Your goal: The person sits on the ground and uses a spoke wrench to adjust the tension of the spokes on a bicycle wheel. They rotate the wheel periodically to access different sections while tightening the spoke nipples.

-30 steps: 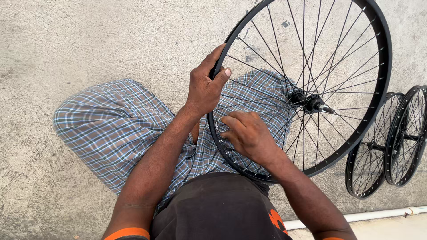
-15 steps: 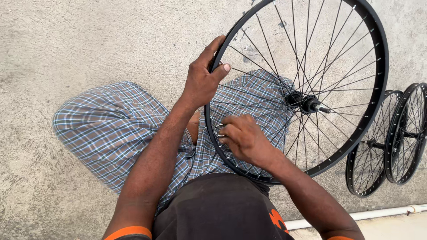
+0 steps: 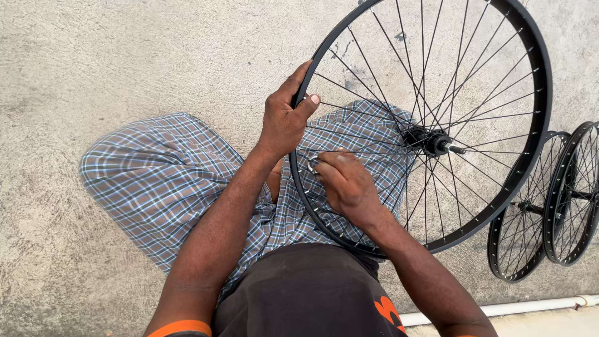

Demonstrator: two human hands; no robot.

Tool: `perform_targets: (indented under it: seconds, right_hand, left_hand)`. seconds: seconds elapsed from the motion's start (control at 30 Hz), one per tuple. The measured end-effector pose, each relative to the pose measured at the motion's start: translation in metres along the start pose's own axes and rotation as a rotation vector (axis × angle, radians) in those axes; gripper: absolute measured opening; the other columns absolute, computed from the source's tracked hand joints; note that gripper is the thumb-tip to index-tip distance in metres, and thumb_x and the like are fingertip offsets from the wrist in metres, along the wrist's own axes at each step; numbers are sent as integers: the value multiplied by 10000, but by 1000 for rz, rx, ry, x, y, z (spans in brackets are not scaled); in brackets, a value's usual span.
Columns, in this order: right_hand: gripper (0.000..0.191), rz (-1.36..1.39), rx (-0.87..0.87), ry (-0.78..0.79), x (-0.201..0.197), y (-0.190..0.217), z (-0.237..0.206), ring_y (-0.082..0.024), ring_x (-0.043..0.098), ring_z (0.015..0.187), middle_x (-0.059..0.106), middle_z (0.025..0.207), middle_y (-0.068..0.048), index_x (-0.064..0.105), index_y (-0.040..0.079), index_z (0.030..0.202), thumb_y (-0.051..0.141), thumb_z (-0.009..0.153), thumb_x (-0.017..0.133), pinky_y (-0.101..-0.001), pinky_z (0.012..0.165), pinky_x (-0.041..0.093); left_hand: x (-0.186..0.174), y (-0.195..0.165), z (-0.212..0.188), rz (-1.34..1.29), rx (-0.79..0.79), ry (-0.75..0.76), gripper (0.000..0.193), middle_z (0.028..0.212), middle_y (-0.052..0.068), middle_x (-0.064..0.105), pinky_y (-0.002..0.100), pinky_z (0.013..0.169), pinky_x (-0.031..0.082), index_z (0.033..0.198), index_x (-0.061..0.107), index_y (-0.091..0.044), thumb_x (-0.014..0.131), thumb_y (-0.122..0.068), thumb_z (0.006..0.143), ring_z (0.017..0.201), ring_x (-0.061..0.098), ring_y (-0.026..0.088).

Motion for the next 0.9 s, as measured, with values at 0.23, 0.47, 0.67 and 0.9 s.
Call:
perform_targets:
  seconds: [0.23,0.47,0.67,0.9]
  right_hand:
    - [176,71,244,337,32,-24,9,-244,692,743,712,850,-99,667,37,1145,43,972,638,-449,705,542]
    - [204,141,23,278,17,-11,7,-253,725,859,735,1006,-132,648,98,1151,163,960,679,-427,780,557]
    - [304,16,260,416,44,-20,-6,-254,737,926,756,1008,-75,664,70,1168,133,879,732,-440,828,573]
    - [491,83,108,460,36,-14,-3,-303,733,808,736,911,-148,631,-8,1183,148,751,803,-511,767,549]
  left_hand:
    - [0,-5,-2,22,-1,5,629,846,-19,582,214,560,447,1580,448,-57,675,-216,1015,644,483,23]
    - [0,-5,6,2,-20,42,635,951,6,608,239,573,472,1579,441,-59,671,-207,1006,670,489,36]
    - [-1,-12,7,-22,83,15,614,1096,-3,644,233,688,504,1581,452,-43,679,-168,1024,755,509,33]
    - [0,-7,3,-32,17,28,624,829,-40,552,227,602,424,1596,449,-65,666,-193,1026,664,418,29]
Point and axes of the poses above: each hand's wrist, its own z-axis towards the middle knuckle, its own x-axis out of the palm, y = z × x, the point moved 8 cm from there along z, towards the middle knuckle
